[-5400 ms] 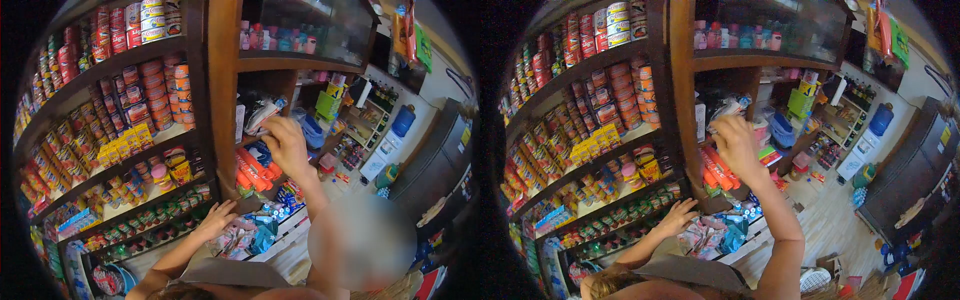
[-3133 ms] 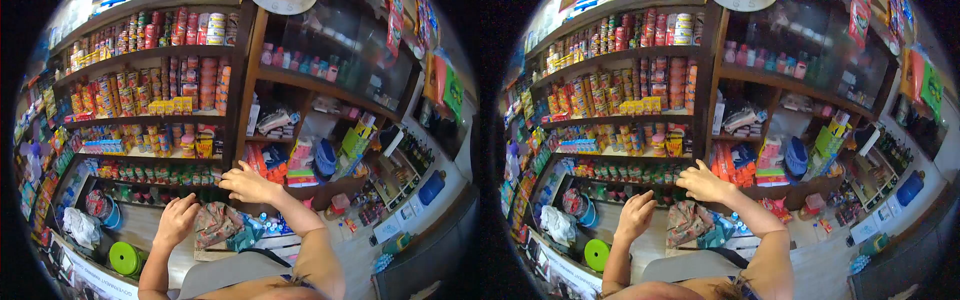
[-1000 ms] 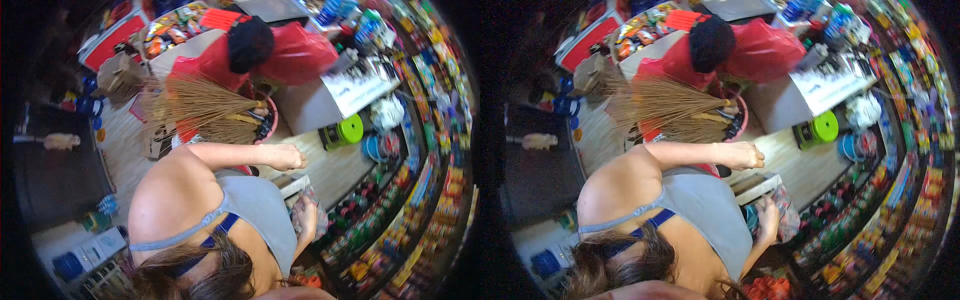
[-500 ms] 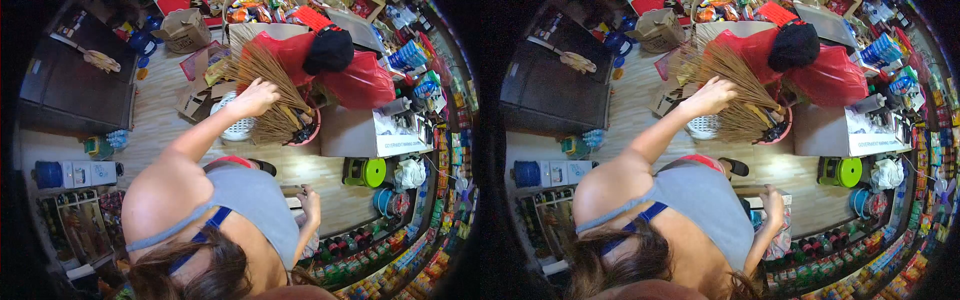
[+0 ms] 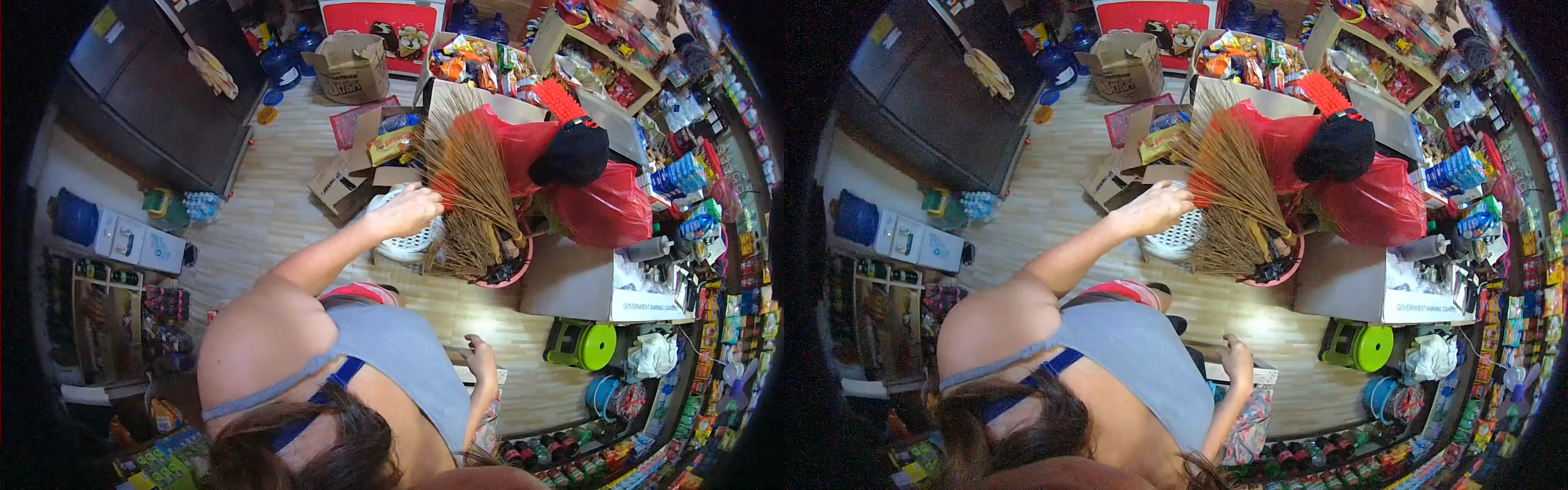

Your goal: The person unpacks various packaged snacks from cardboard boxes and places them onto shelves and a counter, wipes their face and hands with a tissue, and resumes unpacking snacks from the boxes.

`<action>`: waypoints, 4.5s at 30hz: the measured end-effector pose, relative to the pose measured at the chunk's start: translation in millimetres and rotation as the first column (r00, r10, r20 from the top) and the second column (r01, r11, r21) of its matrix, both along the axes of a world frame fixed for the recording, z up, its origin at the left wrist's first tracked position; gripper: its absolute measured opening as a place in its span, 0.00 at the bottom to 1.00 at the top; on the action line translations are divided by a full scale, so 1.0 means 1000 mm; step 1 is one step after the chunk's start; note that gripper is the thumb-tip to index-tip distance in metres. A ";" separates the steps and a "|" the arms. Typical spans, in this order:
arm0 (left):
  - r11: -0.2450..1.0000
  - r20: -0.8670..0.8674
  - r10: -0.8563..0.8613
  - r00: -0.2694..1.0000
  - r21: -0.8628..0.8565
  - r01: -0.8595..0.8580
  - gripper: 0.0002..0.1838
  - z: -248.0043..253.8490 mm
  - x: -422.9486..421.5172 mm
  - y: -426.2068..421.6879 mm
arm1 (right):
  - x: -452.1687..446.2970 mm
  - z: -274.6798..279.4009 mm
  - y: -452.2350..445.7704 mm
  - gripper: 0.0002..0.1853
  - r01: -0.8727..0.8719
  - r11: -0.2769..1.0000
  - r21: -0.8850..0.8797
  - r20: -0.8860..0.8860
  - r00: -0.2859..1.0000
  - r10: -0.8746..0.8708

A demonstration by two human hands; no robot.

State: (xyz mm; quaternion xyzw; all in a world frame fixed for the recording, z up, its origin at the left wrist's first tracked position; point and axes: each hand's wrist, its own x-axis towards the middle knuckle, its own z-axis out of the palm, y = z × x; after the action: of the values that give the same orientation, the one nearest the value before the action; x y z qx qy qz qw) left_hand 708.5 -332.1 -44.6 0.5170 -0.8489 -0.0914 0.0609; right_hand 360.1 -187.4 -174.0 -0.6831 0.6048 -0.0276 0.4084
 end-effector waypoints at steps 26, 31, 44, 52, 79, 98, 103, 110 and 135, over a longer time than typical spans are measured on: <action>0.993 -0.136 0.115 0.984 0.023 -0.112 0.16 -0.004 0.231 0.019 | 0.207 0.005 -0.075 0.24 -0.201 0.978 -0.051 -0.098 0.976 0.195; 0.983 -0.239 0.149 0.959 -0.069 -0.170 0.13 -0.009 0.296 0.037 | 0.272 0.009 -0.092 0.23 -0.294 0.951 -0.097 -0.077 0.955 0.287; 0.839 -0.138 0.531 0.836 0.229 -0.494 0.21 -0.035 0.360 0.117 | 0.355 0.031 -0.149 0.21 -0.623 0.776 0.094 -0.187 0.755 0.629; 0.780 -0.084 0.595 0.799 0.300 -0.549 0.19 -0.031 0.341 0.135 | 0.386 0.005 -0.173 0.21 -0.747 0.663 0.041 -0.183 0.647 0.740; 0.920 -0.045 0.276 0.960 0.303 -0.250 0.18 -0.033 0.558 0.015 | 0.605 0.027 -0.201 0.23 -0.601 0.799 0.009 -0.156 0.788 0.595; 0.962 -0.264 0.243 0.933 0.192 -0.196 0.25 -0.048 0.594 0.013 | 0.628 0.029 -0.192 0.19 -0.535 0.842 -0.070 -0.199 0.834 0.514; 0.944 -0.218 0.252 0.943 0.269 -0.190 0.25 -0.069 0.596 0.022 | 0.623 0.033 -0.185 0.18 -0.513 0.856 -0.071 -0.200 0.848 0.491; 0.956 -0.238 0.246 0.940 0.218 -0.195 0.24 -0.089 0.603 0.036 | 0.605 0.017 -0.179 0.18 -0.585 0.810 -0.044 -0.281 0.785 0.552; 0.936 -0.201 0.213 0.956 0.322 -0.141 0.22 -0.093 0.597 0.035 | 0.622 0.033 -0.176 0.22 -0.545 0.838 0.036 -0.227 0.812 0.538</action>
State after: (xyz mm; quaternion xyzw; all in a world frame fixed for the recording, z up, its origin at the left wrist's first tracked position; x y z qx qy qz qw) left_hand 1305.2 -297.1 -137.4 0.5805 -0.7614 -0.2749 0.0878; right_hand 982.5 -363.0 -140.8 -0.8315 0.4279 0.1589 0.3165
